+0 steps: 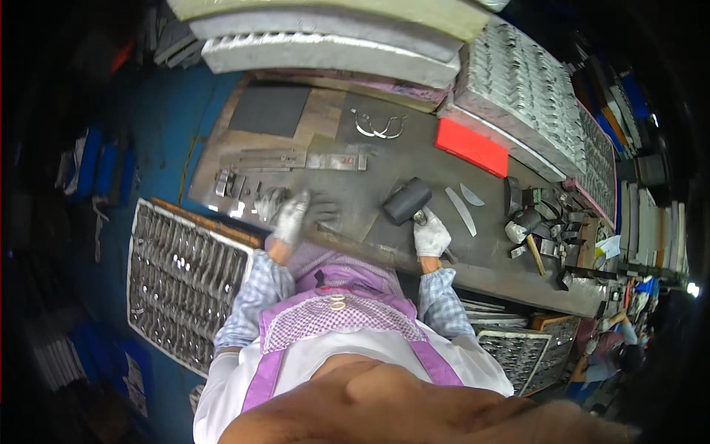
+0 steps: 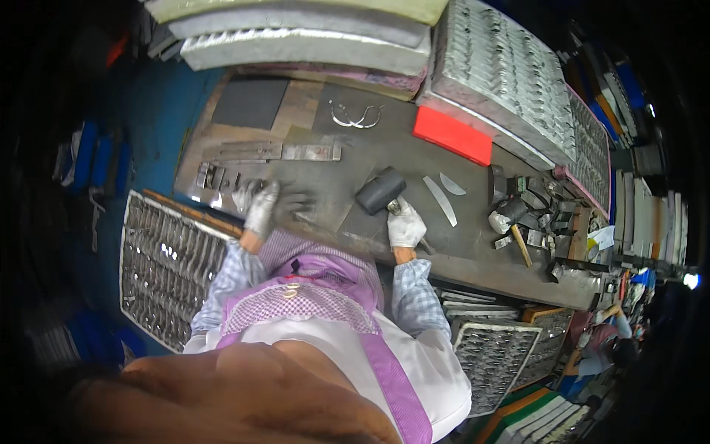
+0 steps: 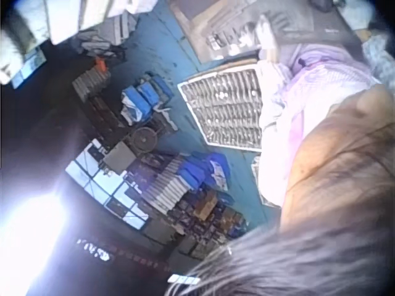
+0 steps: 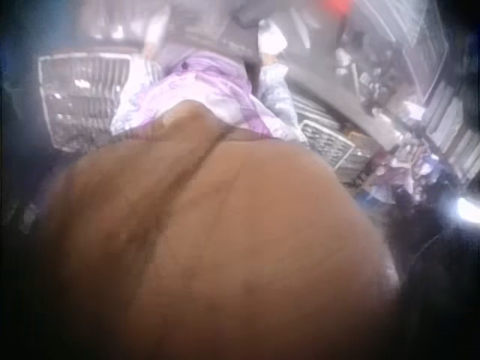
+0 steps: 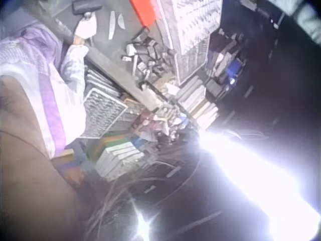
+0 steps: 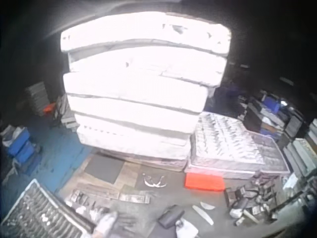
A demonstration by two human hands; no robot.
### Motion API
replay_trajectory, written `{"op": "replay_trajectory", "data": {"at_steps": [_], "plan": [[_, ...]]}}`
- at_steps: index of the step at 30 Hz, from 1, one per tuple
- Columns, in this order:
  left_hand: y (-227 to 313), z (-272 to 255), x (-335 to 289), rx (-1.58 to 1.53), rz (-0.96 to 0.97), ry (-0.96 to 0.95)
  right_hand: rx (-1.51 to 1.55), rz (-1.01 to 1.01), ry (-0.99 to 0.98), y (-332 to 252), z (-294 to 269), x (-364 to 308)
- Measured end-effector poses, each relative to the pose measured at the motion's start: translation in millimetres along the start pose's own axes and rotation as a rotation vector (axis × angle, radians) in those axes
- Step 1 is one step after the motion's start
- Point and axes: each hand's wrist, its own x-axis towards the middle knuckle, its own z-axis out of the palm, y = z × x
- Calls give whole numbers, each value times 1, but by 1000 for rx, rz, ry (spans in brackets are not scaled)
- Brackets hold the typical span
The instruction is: Picking up metal components from a crate, placing them on a fixture, and hammering them with a rubber mallet.
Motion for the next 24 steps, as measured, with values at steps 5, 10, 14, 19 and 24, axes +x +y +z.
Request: {"op": "replay_trajectory", "data": {"at_steps": [5,10,14,19,24], "plan": [[-3,77,26,-784,-212,-687,-136,-251,53,-14,-48,7],[-15,119,17,-789,-287,-725,860,-139,-92,-66,-21,-8],[-37,114,18,-679,-222,-396,934,53,-73,-93,16,-11],[-40,83,16,-877,-79,-77,773,-126,-76,-134,51,-13],[-29,31,12,-1588,-568,-406,589,-142,-51,-148,75,-4]]}}
